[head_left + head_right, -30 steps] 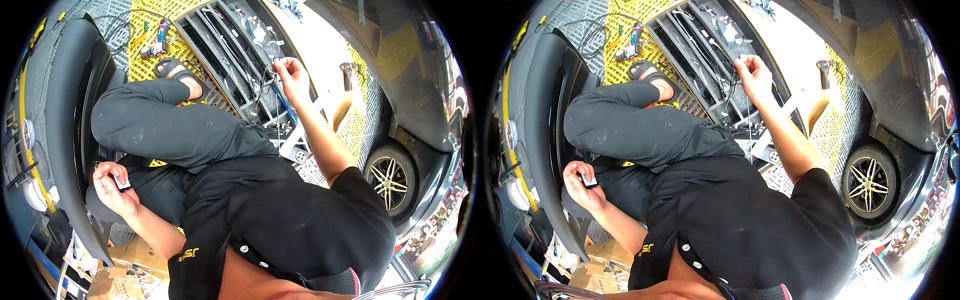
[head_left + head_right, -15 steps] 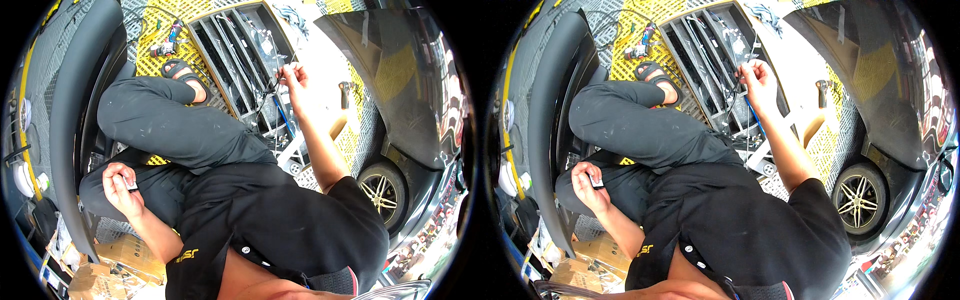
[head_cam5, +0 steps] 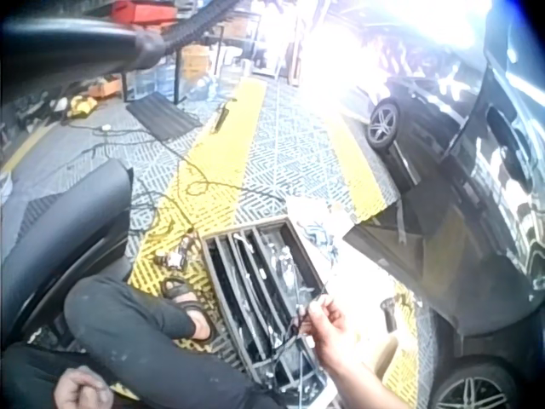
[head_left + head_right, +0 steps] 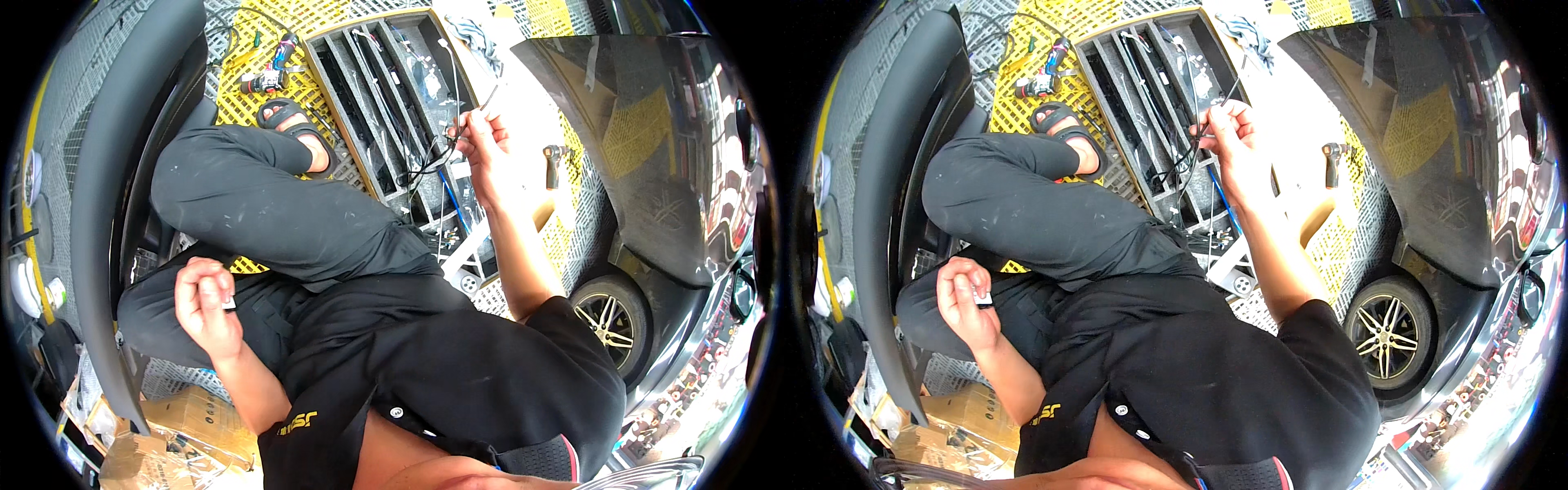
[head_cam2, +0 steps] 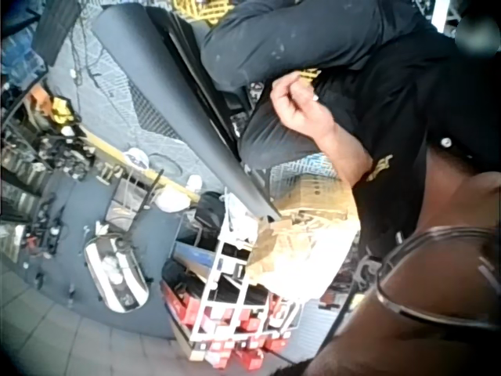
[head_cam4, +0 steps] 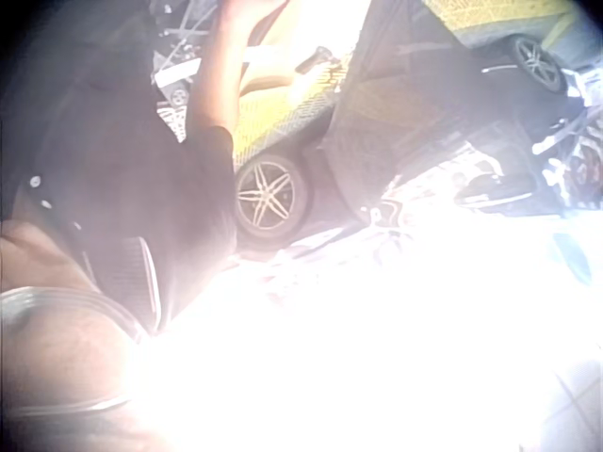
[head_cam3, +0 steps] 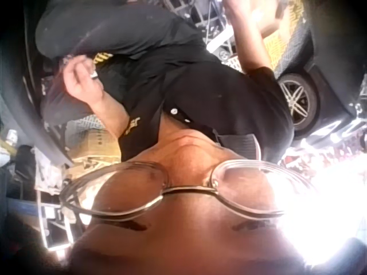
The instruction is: The person prepares electrical components from a package and installs them onto the interior side of a car door panel by connecting wires and mounting a small control module.
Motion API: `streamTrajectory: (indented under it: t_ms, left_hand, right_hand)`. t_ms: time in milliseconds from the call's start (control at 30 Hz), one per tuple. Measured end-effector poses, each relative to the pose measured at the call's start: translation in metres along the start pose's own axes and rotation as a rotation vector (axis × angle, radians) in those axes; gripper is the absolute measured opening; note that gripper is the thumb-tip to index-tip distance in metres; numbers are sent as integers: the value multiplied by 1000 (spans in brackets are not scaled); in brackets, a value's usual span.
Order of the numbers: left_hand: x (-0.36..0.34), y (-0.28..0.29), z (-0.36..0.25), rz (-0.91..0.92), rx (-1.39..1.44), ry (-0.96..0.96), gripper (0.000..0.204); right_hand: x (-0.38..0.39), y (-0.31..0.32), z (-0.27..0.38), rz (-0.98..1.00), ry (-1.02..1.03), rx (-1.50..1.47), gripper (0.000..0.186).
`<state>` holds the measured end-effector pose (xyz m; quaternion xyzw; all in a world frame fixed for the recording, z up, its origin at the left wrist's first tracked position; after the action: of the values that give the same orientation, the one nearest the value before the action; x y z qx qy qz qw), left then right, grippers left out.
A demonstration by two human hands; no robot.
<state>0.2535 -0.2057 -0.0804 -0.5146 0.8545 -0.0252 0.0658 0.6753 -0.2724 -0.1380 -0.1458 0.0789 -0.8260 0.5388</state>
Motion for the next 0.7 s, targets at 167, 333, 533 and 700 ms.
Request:
streamTrajectory:
  t_ms: [167, 333, 533, 700]
  left_hand:
    - [-51, -92, -35, 233, -340, -57, 11]
    - [-91, -172, -21, 323, -516, -165, 29]
    - [-103, -198, 15, 326, -457, -94, 26]
    - [-106, -187, 45, 349, 8, 169, 21]
  right_hand:
    - [4, -22, 15, 51, 31, -87, 11]
    - [13, -48, 30, 139, 77, -134, 8]
    - [24, -59, 32, 181, 59, -188, 9]
    - [21, -62, 30, 193, -4, -186, 8]
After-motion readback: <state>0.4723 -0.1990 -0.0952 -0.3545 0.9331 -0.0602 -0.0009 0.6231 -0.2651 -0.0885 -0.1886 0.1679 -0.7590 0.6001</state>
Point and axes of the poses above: each hand's wrist, its own x-axis away from the middle knuckle, its own y-axis out of the back of the hand, z = x × y, the point moved 6 cm from there along -x, towards the middle knuckle, and after that the axes turned 14 degrees about z, right-handed, at the moved point
